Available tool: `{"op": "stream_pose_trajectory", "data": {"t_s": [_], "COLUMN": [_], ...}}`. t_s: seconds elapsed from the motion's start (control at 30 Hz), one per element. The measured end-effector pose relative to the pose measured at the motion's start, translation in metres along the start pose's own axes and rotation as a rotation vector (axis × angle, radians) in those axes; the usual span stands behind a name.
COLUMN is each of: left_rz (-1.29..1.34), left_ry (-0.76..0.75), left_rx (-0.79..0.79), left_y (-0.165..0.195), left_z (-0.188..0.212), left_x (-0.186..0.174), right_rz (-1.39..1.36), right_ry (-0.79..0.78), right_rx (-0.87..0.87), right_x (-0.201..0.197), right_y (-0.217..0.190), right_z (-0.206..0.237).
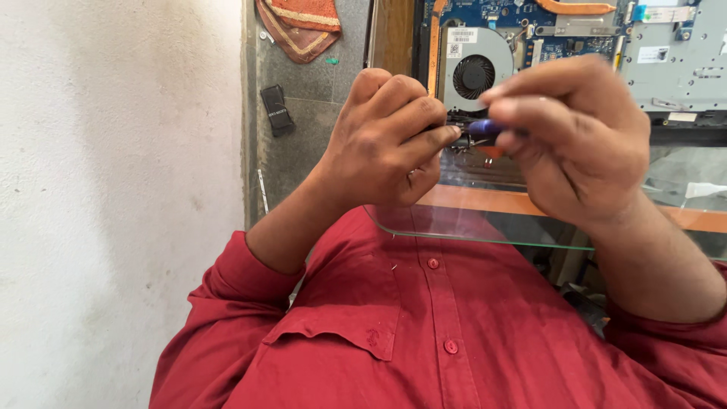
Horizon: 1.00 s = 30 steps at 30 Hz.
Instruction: The person uses a blue screwdriver to remove and reinstall screws on a laptop motherboard, focusing on the area around the cooling fan and heat sink. They repeatedly adjust small components and connectors with both hands while the laptop remains open on a glass surface.
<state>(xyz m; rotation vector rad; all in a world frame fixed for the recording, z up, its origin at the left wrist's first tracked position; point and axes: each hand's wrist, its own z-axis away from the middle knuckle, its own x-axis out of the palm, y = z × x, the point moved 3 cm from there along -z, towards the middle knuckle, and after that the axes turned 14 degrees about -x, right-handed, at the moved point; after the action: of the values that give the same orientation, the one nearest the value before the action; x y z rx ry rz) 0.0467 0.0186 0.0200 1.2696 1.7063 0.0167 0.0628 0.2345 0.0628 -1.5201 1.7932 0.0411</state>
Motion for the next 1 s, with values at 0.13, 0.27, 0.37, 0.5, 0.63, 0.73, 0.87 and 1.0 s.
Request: {"op": "stream_pose_trajectory", "data": {"t_s": [0.13,0.27,0.37,0.5,0.63,0.73,0.87,1.0], "left_rz": [-0.013,-0.020,-0.031,-0.045,-0.052,-0.046,-0.057,-0.070], "left_ry": [-0.002,-0.013,-0.014,-0.018,-0.010,-0.009,-0.035,-0.056], "left_rx": [0.003,0.000,0.010,0.009,-0.002,0.001,-0.033,-0.037], "left_y": [0.002,0.004,0.005,0.006,0.007,0.010,0.012,0.018], "left_z": [-0.001,-0.001,-0.002,-0.003,-0.005,-0.007,-0.010,-0.014], "left_x": [0.000,0.000,0.000,0.000,0.000,-0.001,-0.003,-0.001], "right_rz": [-0.019,0.010,-0.086,-0.049,-0.127,-0.038,-0.005,0.116], "right_ry": [0.064,-0.023,0.041,-0.006,0.108,0.059,-0.001,-0.025], "right_rx": [0.041,0.082,0.126,0.106,0.085,0.021,0.010,-0.094], "right_x": [-0.001,0.000,0.000,0.001,0.002,0.003,-0.003,-0.012], "right_y": [-0.006,-0.010,-0.009,-0.010,-0.009,-0.009,-0.009,-0.014], "right_z": [-0.005,-0.010,-0.012,-0.014,-0.013,-0.012,-0.011,-0.012]}}
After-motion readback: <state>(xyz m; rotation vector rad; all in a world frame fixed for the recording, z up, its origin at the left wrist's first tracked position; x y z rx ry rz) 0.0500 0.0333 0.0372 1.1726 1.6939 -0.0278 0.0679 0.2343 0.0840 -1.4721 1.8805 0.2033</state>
